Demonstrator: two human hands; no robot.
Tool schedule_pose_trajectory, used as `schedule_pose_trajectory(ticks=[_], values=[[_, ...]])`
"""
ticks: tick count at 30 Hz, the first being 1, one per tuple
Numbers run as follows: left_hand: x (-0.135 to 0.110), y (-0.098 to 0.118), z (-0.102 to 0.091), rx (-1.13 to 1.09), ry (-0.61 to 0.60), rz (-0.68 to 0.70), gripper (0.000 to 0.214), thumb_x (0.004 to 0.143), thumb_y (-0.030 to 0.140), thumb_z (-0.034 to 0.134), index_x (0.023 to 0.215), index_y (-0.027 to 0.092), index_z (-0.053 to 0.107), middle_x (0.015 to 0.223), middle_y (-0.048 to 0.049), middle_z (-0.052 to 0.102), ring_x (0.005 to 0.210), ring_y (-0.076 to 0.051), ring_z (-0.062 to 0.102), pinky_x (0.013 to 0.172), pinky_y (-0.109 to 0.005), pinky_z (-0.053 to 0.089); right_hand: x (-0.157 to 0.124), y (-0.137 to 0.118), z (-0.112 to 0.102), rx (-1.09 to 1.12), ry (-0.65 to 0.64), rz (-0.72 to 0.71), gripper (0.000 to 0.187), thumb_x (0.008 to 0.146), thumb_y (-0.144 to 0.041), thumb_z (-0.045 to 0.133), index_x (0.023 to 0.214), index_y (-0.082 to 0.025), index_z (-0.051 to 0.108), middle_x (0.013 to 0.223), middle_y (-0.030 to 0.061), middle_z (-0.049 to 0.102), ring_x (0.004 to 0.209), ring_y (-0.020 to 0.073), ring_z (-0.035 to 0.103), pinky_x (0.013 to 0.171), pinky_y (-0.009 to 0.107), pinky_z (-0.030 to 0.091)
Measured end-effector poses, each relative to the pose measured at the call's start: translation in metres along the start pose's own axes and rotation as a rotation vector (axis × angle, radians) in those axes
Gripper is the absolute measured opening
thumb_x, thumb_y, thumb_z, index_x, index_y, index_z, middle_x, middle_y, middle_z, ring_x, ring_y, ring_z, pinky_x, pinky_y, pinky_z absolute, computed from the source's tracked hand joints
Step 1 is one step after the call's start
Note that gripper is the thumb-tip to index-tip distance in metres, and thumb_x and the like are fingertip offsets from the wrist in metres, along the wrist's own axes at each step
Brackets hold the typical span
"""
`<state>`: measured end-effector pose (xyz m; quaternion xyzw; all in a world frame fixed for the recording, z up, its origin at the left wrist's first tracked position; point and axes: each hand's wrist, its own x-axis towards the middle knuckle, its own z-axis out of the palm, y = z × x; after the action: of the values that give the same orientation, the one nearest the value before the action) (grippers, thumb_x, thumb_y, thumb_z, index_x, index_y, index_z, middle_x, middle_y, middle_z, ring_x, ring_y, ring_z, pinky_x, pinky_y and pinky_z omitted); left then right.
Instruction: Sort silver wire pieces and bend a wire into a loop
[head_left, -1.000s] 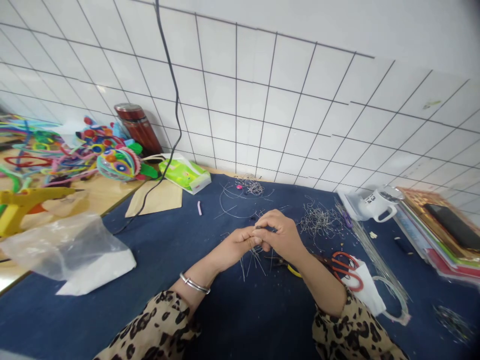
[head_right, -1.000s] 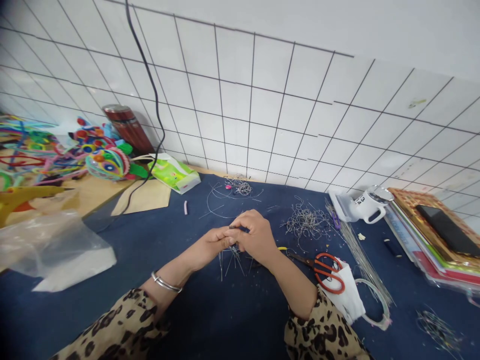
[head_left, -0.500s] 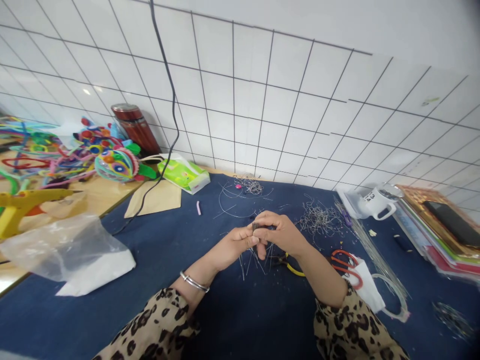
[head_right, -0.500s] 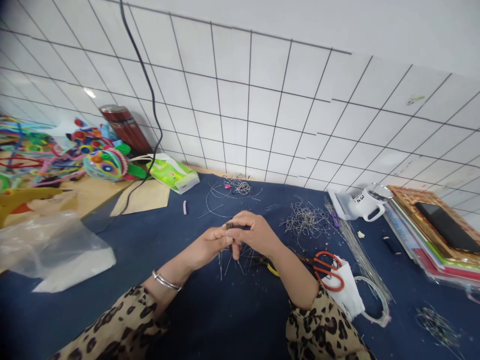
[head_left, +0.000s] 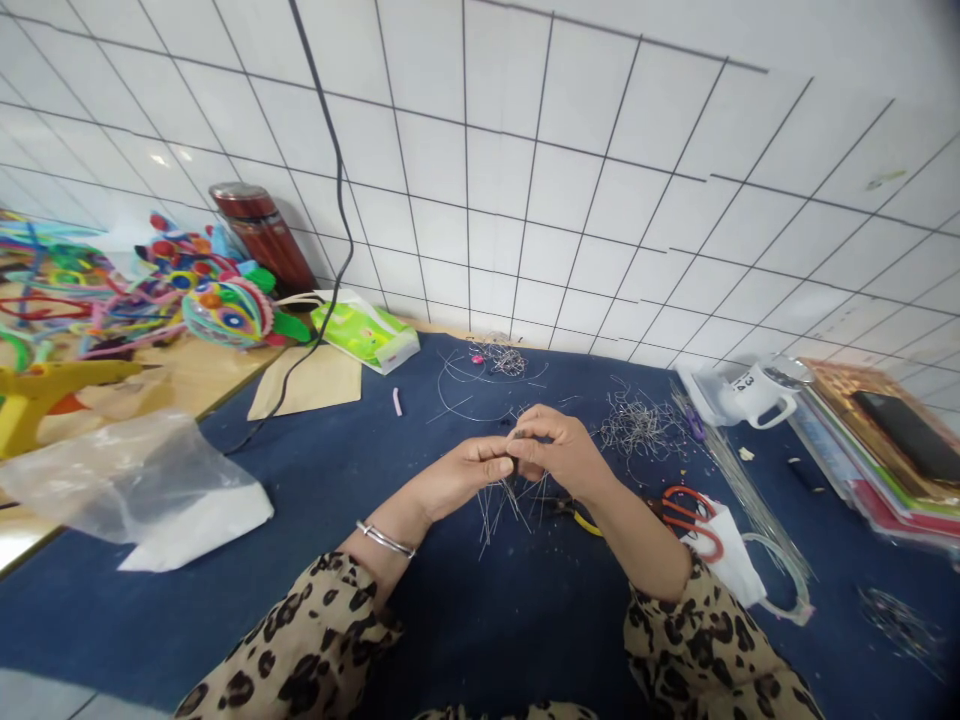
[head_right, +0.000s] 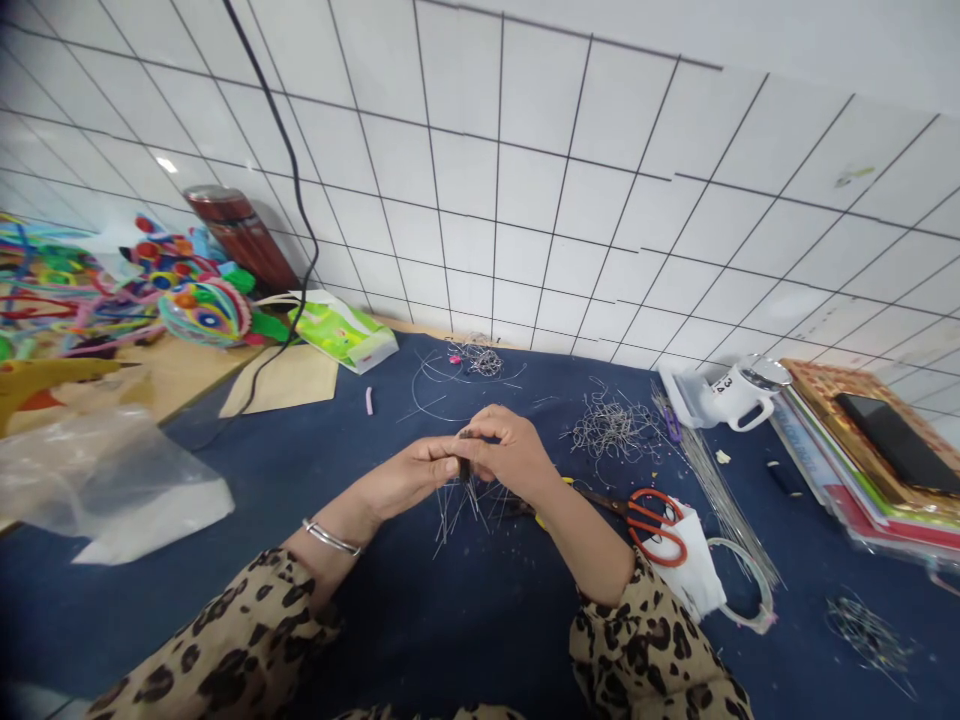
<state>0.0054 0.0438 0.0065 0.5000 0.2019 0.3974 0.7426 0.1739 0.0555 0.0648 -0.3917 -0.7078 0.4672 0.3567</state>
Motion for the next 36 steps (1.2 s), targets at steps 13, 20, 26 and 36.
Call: schedule_pose_trajectory(ticks=[13, 20, 26, 36], values=[[0.003, 0.007, -0.001, 0.179, 0.362, 0.159, 0.032, 0.086, 0.036, 0.05, 0.105, 0.014, 0.064, 0.109, -0.0108, 0.064, 0.105, -0.022, 0.055, 0.099, -0.038, 0.033, 0.004, 0.005, -0.007, 0.046, 0.082, 0.035, 0.021, 0.075, -0.038, 0.063, 0.078, -0.018, 0.068, 0.073, 0.0002, 0.061, 0.073, 0.0135, 0.055, 0.07, 0.027, 0.044], [0.0, 0.009, 0.004, 0.299, 0.195, 0.032, 0.027, 0.079, 0.032, 0.061, 0.096, 0.012, 0.068, 0.091, -0.008, 0.069, 0.089, -0.019, 0.059, 0.088, -0.034, 0.04, 0.003, 0.006, -0.004, 0.11, 0.027, 0.053, 0.02, 0.079, -0.036, 0.059, 0.08, -0.018, 0.067, 0.084, 0.002, 0.061, 0.053, 0.0086, 0.054, 0.057, 0.026, 0.048], [0.001, 0.006, 0.008, 0.296, 0.187, 0.016, 0.019, 0.078, 0.028, 0.062, 0.08, 0.01, 0.068, 0.082, -0.0076, 0.068, 0.082, -0.017, 0.059, 0.082, -0.031, 0.042, 0.0, 0.004, 0.0, -0.05, 0.03, 0.036, 0.017, 0.081, -0.031, 0.057, 0.076, -0.018, 0.067, 0.084, 0.0017, 0.06, 0.06, 0.009, 0.056, 0.061, 0.024, 0.048], [-0.001, -0.007, 0.005, -0.014, 0.039, -0.008, 0.024, 0.078, 0.033, 0.061, 0.081, 0.01, 0.065, 0.063, -0.0058, 0.064, 0.065, -0.016, 0.059, 0.07, -0.03, 0.044, -0.001, -0.005, -0.007, 0.281, -0.292, 0.054, 0.025, 0.081, -0.037, 0.057, 0.094, -0.016, 0.064, 0.067, -0.0017, 0.057, 0.053, 0.0109, 0.061, 0.059, 0.027, 0.051]])
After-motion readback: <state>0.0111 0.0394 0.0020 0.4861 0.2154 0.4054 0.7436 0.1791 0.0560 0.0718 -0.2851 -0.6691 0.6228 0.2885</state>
